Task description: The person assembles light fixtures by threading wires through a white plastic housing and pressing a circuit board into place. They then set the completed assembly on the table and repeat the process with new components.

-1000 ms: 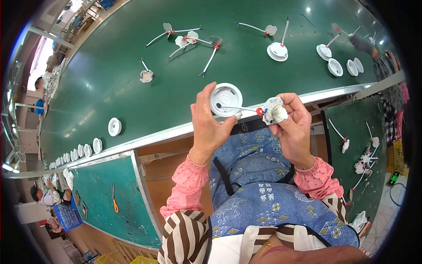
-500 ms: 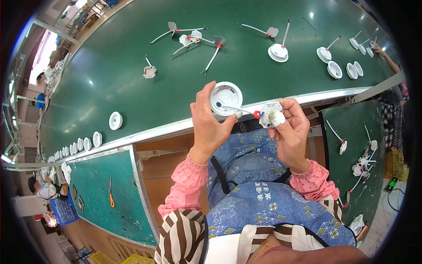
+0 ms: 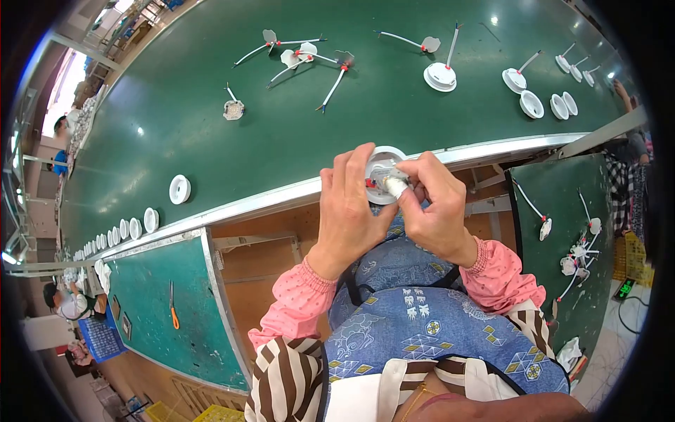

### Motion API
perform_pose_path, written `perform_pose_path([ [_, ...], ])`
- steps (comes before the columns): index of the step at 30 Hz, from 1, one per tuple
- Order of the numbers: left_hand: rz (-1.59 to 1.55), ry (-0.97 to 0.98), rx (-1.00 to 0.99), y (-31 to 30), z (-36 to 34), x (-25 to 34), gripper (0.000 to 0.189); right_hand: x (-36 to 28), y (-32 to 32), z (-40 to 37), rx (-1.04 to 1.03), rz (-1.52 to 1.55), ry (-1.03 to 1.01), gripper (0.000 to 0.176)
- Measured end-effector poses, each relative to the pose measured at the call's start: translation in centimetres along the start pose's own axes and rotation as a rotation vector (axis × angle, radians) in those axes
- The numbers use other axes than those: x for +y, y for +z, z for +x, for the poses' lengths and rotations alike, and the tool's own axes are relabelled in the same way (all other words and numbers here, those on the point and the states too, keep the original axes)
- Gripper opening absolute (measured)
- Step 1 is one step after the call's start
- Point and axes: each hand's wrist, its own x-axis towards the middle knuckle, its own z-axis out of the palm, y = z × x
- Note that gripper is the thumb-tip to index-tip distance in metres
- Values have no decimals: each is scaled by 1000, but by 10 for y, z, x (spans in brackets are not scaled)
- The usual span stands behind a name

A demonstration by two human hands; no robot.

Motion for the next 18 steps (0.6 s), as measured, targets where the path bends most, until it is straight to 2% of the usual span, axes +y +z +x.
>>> perform_pose_path([
  [4, -30, 52, 24, 4, -1, 2, 84, -5, -2, -1, -31, 44, 120, 20],
  [10, -190, 34, -50, 7, -7, 2, 95, -1, -7, -2, -61, 85, 191, 15],
  [13, -338, -55, -160, 1, -11, 0, 99, 4, -9, -5, -55, 123, 166, 15],
  [16, -711, -236, -236, -3, -16, -4, 100, 6, -15, -9, -54, 165, 164, 16],
  [18, -842, -323, -199, -6, -18, 0, 89, 4, -19, -11, -61, 159, 142, 17],
])
